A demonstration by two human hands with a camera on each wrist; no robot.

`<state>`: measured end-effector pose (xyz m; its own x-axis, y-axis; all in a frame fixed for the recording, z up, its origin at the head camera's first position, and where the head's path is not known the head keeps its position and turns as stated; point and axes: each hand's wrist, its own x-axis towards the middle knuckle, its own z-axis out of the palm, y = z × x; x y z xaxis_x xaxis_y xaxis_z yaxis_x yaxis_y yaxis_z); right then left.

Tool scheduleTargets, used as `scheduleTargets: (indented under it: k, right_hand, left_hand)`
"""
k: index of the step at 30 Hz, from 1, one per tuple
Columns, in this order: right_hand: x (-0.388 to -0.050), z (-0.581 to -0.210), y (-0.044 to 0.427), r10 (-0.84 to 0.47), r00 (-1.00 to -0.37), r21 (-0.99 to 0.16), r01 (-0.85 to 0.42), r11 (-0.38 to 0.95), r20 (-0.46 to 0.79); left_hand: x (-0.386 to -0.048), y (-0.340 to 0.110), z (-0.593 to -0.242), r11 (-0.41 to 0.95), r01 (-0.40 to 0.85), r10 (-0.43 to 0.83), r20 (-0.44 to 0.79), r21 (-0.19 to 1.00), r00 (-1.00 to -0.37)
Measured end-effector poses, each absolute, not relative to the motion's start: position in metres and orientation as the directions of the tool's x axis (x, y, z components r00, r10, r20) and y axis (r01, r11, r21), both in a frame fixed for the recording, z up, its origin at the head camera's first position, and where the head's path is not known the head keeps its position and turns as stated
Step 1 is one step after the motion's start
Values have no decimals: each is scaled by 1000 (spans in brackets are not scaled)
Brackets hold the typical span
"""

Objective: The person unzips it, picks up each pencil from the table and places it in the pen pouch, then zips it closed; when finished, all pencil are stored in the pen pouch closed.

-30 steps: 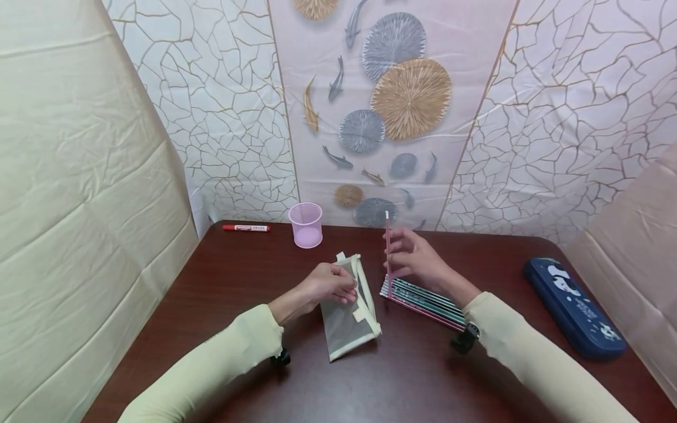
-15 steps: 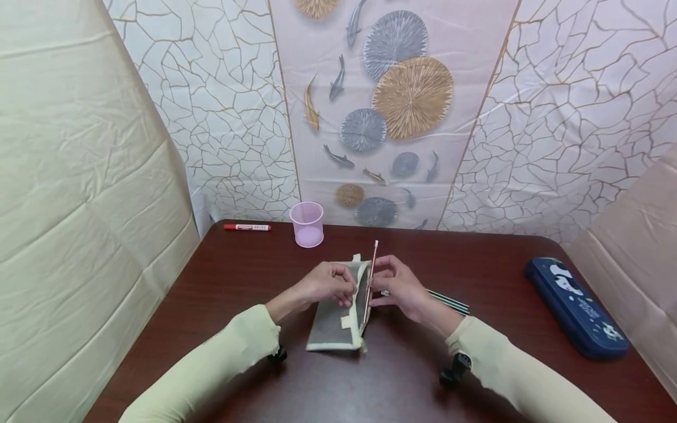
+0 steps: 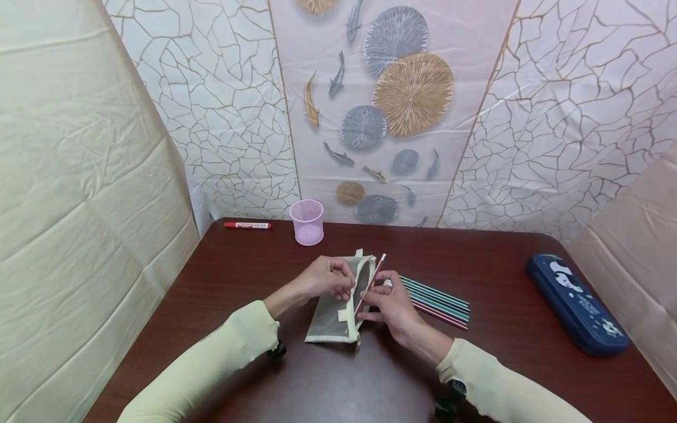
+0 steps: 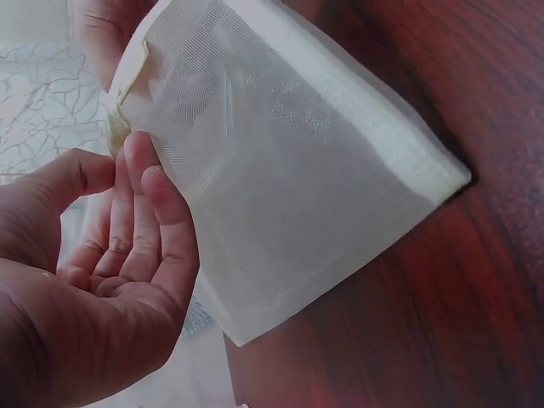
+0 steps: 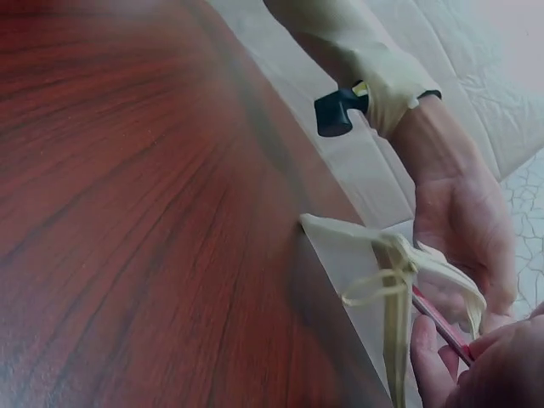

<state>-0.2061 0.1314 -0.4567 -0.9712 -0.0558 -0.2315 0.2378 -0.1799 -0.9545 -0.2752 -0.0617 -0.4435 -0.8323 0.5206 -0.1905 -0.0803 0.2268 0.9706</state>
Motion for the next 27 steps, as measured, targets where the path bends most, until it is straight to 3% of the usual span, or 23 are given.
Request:
scheduleTargets:
  k: [16,27]
  right_hand:
    - [-213,-461,132,-187,-941,-932,315,-182,-282]
    - [-220,-470,131,-178,-950,-952,280,-127,-256]
  left_hand:
    - [-273,-57,-447,224,-4,495,-117,975,-861]
    - [-274,-61,-449,228,45,534,-86,973,-841]
